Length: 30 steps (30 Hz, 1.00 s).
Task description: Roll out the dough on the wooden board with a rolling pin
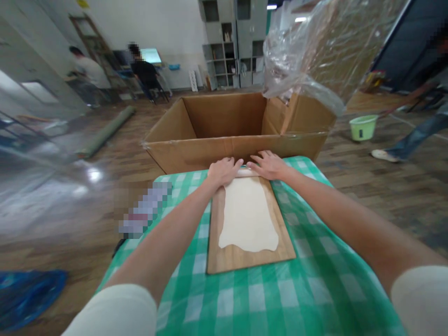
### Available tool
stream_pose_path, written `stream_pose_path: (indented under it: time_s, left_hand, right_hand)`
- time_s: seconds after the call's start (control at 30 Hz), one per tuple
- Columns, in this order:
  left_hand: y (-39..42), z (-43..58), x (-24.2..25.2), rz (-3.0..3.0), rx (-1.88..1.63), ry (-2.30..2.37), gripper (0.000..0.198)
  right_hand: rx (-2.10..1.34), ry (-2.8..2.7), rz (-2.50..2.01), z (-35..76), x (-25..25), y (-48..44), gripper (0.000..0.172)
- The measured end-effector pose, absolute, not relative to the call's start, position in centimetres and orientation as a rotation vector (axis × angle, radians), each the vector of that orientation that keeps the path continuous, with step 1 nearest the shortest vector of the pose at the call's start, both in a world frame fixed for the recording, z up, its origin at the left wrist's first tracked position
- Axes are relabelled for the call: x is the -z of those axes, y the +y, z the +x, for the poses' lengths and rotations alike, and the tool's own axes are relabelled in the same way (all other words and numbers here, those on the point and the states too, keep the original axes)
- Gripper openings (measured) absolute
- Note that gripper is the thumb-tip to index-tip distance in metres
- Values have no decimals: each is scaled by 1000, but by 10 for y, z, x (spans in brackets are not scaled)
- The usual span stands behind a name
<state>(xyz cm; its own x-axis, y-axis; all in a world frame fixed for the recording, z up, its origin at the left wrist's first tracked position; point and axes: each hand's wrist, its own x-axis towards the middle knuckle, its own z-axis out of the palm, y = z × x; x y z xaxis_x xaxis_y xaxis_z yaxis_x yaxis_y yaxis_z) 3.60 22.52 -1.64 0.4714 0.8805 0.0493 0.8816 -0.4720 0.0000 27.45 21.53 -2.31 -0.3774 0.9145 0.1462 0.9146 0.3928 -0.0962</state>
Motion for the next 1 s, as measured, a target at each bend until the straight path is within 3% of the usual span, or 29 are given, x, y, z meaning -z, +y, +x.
stream_pose_path:
  time_s: [0.17, 0.57, 0.8, 0.9, 1.0]
  left_hand:
    - [193, 37, 22, -2582, 214, -1716, 68]
    - [53, 21, 20, -2621, 351, -1517, 80]
    - [2, 12, 7, -2670, 420, -1460, 64]
    - [19, 10, -9, -2693, 451, -1504, 46]
    - [58, 14, -21, -2655, 473, -1621, 46]
  right_hand:
    - [-17, -2540, -1591, 271, 24, 193, 95]
    - [-29, -2509, -1462, 270, 22, 73, 90]
    - [-72, -2523, -1325, 282, 16, 23, 83]
    - [-159, -2503, -1199, 286, 10, 21, 68]
    - [-209, -2407, -1138, 285, 4, 35, 57]
